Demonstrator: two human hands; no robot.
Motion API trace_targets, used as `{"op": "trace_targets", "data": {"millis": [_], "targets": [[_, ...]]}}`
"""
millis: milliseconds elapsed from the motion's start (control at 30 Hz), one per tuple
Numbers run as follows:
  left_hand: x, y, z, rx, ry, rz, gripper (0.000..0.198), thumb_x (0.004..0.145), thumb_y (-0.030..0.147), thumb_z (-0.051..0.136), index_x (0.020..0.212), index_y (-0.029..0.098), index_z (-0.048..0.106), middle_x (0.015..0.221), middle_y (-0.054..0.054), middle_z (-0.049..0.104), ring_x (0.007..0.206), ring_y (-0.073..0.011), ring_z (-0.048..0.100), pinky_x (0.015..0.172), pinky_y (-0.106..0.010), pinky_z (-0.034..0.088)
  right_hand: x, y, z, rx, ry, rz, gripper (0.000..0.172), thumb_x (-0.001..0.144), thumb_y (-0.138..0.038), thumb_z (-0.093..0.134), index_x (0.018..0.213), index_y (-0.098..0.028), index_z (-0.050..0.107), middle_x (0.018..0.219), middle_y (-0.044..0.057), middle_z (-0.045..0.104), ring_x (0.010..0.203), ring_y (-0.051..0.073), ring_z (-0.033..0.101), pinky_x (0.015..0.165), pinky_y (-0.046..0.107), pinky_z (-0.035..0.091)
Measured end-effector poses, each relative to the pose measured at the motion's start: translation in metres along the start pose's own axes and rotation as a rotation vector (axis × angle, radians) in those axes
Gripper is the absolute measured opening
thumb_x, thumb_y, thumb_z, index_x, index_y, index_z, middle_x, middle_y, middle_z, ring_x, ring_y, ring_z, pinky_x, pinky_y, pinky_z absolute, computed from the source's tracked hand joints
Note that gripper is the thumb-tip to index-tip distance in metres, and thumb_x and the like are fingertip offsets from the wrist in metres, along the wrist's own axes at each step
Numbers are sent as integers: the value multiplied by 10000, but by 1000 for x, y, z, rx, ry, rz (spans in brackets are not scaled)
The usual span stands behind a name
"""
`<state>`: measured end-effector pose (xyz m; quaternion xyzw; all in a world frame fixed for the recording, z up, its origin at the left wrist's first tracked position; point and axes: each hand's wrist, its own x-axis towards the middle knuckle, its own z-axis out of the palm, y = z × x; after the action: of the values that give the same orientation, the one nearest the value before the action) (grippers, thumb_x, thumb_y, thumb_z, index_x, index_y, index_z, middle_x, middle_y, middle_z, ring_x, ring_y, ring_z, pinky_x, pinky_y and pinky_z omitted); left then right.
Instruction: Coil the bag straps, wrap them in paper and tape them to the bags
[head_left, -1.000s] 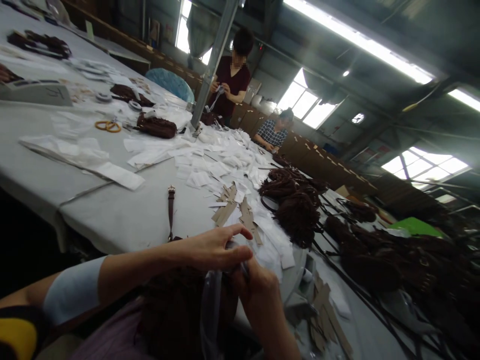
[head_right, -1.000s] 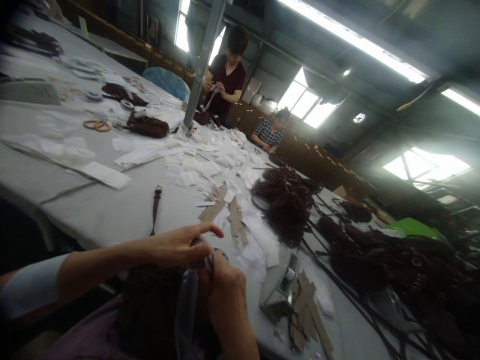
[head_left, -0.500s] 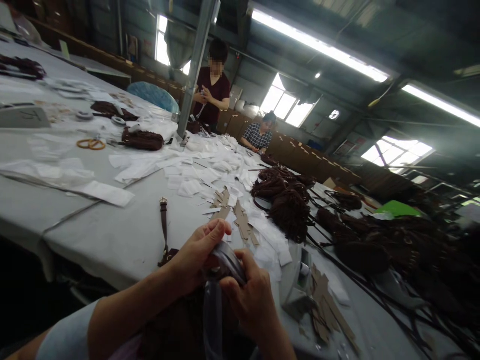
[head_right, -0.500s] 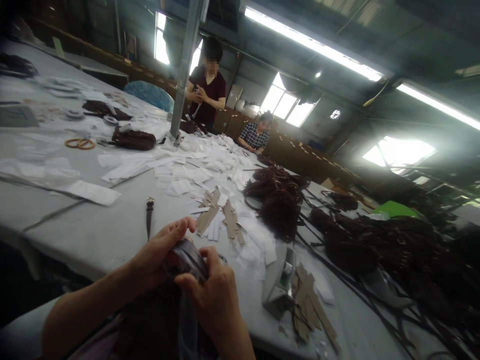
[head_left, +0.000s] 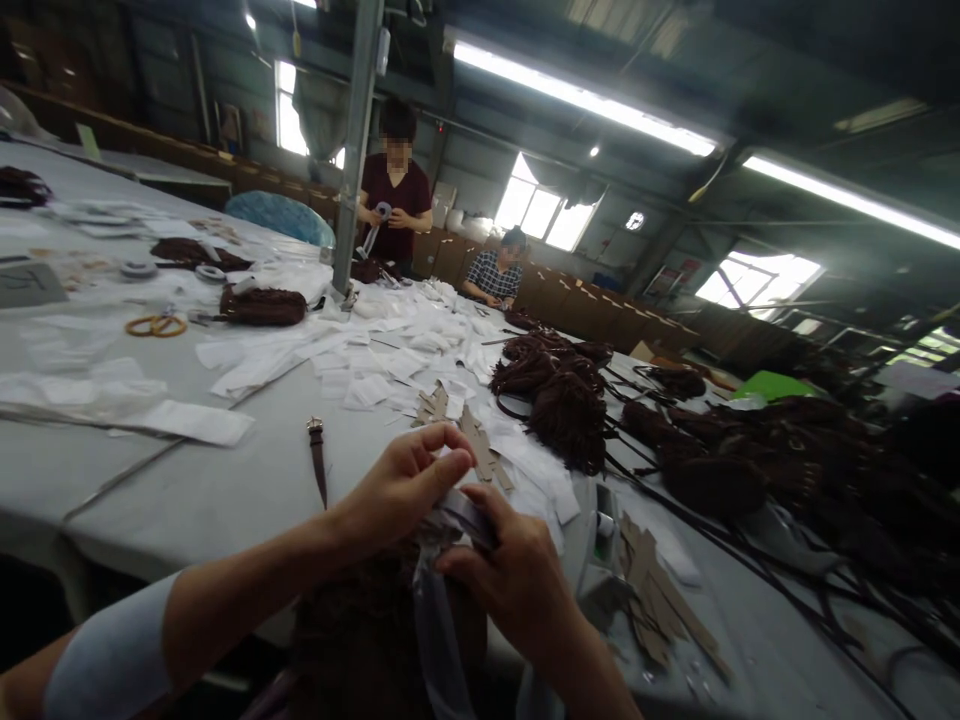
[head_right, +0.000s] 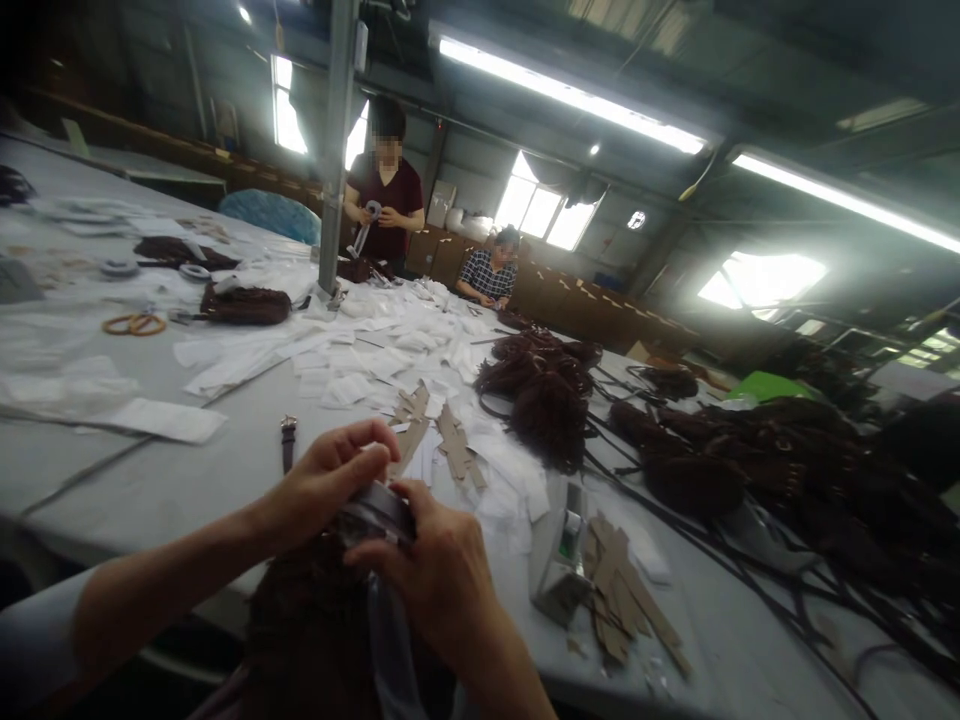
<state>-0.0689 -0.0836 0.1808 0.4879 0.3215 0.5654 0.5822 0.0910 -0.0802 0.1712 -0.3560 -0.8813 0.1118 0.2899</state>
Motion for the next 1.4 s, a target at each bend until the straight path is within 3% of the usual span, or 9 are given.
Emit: {"op": "trace_targets", "data": {"millis": [167, 400, 633, 700, 833, 900, 1100, 1167, 1400], "targets": [[7, -18, 11, -326, 297, 1, 375, 801, 564, 590, 870, 212, 479, 516, 100, 399, 376, -53, 277, 386, -153, 269, -4, -1, 15, 115, 135, 149, 383, 934, -530, 394, 849, -183, 534, 560, -23, 580, 437, 110, 493, 436, 213, 283], [4, 4, 5, 416, -149, 206, 328, 757, 466, 676, 917, 183, 630, 585, 30, 551, 508, -101, 461, 486, -183, 333, 4, 4, -18, -140, -23, -3, 218, 926, -339, 471, 804, -178, 555, 647, 22, 623, 524, 133, 550, 491, 238, 251], [21, 22, 29, -197, 371, 296, 418, 814, 623, 523, 819, 208, 482, 517, 96, 376, 363, -50, 278, 351, -146, 243, 26, -18, -42, 370, -22, 100, 270, 914, -415, 466, 851, -169, 558, 651, -33, 503, 575, 96, 438, 525, 187, 353], [25, 16, 22, -71, 273, 237, 475, 822, 665, 460, 867, 195, 515, 558, 68, 455, 397, -63, 358, 375, -154, 292, 20, -9, -36, 247, -21, 106, 196, 900, -335, 472, 851, -168, 562, 650, -25, 519, 575, 104, 451, 534, 202, 347], [23, 24, 6, 545, -251, 146, 429, 769, 561, 618, 955, 175, 642, 640, 12, 590, 541, -109, 494, 487, -183, 364, 13, 6, -37, -69, -127, 31, 77, 766, -203, 589, 835, -172, 576, 608, -16, 564, 536, 129, 497, 505, 230, 287], [21, 35, 7, 673, -309, 167, 341, 751, 459, 681, 943, 176, 681, 634, 9, 603, 556, -113, 502, 505, -187, 364, 17, 4, -43, -54, -107, -24, 82, 776, -226, 607, 841, -181, 587, 633, -12, 595, 545, 129, 521, 510, 226, 292], [19, 21, 29, 87, 230, 200, 353, 824, 509, 586, 825, 157, 617, 530, 48, 489, 428, -71, 415, 417, -158, 329, 27, -3, -33, 29, 124, 112, 298, 845, -479, 577, 821, -182, 561, 623, -15, 605, 511, 108, 490, 476, 204, 301], [19, 9, 27, -19, 270, 172, 381, 829, 549, 558, 881, 173, 584, 510, 69, 460, 391, -64, 388, 396, -152, 317, 20, 2, -22, -29, 149, 115, 301, 903, -455, 494, 788, -182, 549, 592, -11, 603, 497, 111, 511, 466, 207, 285], [17, 34, 6, 606, -334, 68, 337, 765, 397, 686, 1018, 175, 673, 650, -12, 632, 553, -132, 547, 463, -173, 367, 12, 10, -31, -311, -11, -95, 178, 838, -358, 642, 817, -183, 613, 640, 26, 666, 553, 156, 613, 480, 243, 266]]}}
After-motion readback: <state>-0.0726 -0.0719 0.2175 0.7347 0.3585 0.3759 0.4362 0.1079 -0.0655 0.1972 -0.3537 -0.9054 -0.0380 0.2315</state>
